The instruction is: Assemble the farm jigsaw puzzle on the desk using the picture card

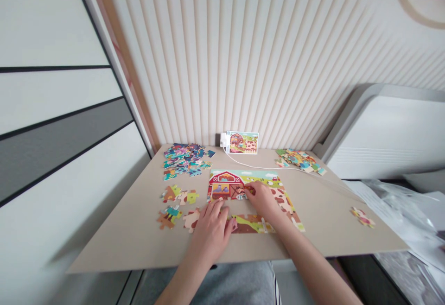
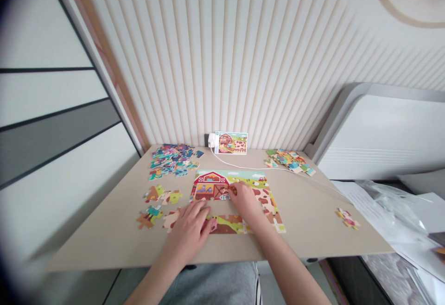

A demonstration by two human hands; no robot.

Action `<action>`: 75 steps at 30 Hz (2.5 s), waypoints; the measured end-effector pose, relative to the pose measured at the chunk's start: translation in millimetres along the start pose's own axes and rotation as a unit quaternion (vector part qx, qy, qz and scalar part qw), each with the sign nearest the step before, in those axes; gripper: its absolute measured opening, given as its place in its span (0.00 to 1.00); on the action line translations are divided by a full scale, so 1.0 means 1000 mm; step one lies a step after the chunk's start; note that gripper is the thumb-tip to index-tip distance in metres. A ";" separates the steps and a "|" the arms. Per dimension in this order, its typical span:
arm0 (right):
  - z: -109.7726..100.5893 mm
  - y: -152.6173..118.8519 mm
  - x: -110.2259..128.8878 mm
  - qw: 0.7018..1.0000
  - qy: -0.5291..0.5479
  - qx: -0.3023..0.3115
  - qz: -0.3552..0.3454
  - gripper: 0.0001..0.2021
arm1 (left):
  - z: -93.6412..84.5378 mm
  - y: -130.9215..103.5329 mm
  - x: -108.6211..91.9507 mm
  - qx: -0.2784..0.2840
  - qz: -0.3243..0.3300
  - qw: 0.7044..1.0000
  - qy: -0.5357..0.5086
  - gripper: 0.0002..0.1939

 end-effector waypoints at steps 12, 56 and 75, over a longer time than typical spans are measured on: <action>0.000 -0.018 0.009 0.992 -0.125 -0.034 -0.011 0.15 | 0.003 0.000 0.001 0.007 -0.003 1.000 0.003 0.10; -0.116 -0.057 -0.167 0.941 -0.202 -0.198 0.184 0.18 | 0.013 -0.014 0.020 0.034 0.037 0.998 -0.038 0.21; -0.155 -0.049 -0.283 0.927 -0.026 -0.189 0.322 0.31 | 0.010 -0.006 0.008 0.017 0.029 0.999 -0.039 0.15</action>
Point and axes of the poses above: each hand's wrist, its own y-axis towards the middle knuckle, its own z-axis out of the palm, x = y × z, the point moved 5 cm from there along y, towards the middle knuckle, and after that the axes turned 13 degrees about z, right-handed, at the moved point
